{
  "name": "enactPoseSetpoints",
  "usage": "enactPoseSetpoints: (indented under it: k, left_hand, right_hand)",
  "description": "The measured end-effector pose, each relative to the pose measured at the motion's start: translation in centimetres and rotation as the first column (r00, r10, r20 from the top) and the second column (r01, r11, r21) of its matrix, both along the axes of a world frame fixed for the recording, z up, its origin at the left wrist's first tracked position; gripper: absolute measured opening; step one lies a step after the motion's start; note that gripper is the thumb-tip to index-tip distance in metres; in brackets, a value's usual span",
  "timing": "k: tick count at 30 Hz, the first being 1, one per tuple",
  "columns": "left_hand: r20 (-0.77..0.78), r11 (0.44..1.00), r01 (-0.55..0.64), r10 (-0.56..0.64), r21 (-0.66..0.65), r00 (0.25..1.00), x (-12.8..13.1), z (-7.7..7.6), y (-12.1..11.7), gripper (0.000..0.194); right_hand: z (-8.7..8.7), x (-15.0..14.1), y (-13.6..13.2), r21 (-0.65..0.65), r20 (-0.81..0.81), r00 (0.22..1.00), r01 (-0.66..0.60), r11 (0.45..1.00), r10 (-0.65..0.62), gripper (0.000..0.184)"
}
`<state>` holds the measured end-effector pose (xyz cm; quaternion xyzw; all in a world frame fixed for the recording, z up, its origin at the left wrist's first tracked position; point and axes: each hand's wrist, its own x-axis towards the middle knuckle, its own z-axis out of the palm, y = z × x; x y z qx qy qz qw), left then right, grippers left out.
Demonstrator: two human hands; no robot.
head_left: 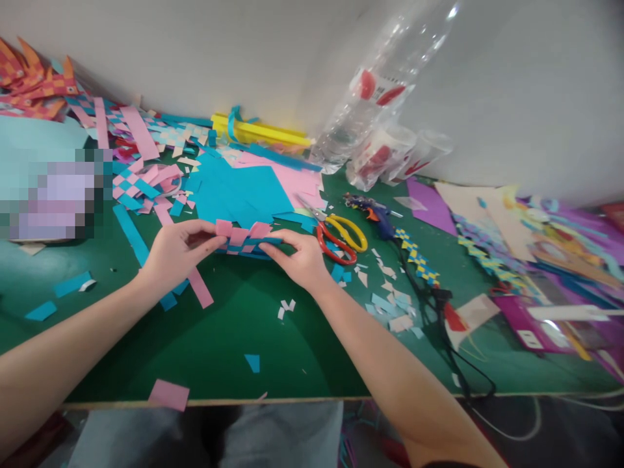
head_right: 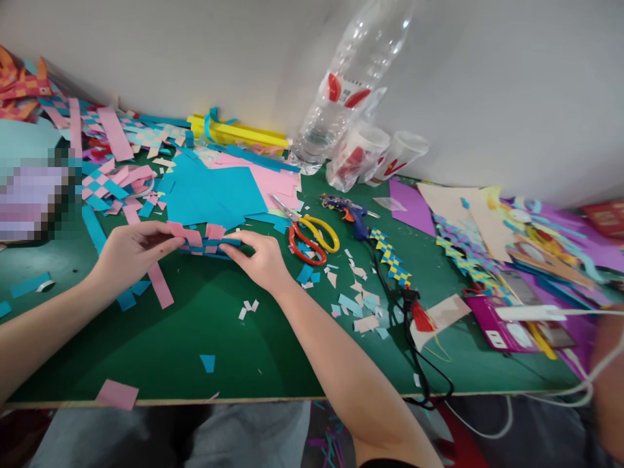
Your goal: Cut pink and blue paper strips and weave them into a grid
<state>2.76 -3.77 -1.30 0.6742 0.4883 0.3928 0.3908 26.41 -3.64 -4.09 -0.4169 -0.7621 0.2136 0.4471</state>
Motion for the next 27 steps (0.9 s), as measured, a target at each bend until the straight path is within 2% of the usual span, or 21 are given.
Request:
enactPoseSetpoints:
  k: [4, 6, 8, 20, 27]
  left_hand:
    - [0.022, 1.000, 0.002, -0.002, 0.016, 1.000, -0.08, -0.06, 0.02, 0.024]
    - [0.028, 1.000, 0.003, -0.004, 0.024, 1.000, -0.08, -0.07, 0.00, 0.025]
    - [0.024, 1.000, 0.009, -0.009, 0.023, 1.000, -0.04, -0.12, 0.02, 0.025]
    - [-0.021, 1.000, -0.003, 0.003, -0.023, 1.000, 0.28, 0.21, 0.10, 0.028]
    - [-0.012, 0.999, 0.030, -0.030, 0.011, 0.999, 0.08, -0.46, 0.32, 0.026]
  right_hand:
    - [0.40, -0.28, -0.35, 0.018, -0.072, 0.997, 0.003, 1.000, -0.002, 0.022]
    - [0.62, -0.38, -0.49, 0.029, -0.090, 0.996, 0.021, 0.999, -0.018, 0.016]
    - [0.70, -0.41, -0.51, 0.046, -0.069, 0.997, 0.039, 0.998, -0.036, 0.010]
    - [0.66, -0.33, -0.44, 0.078, 0.013, 1.000, 0.012, 0.997, -0.013, 0.010]
    - [0.45, -0.33, -0.25, 0.084, 0.029, 0.999, 0.025, 0.996, -0.028, 0.011]
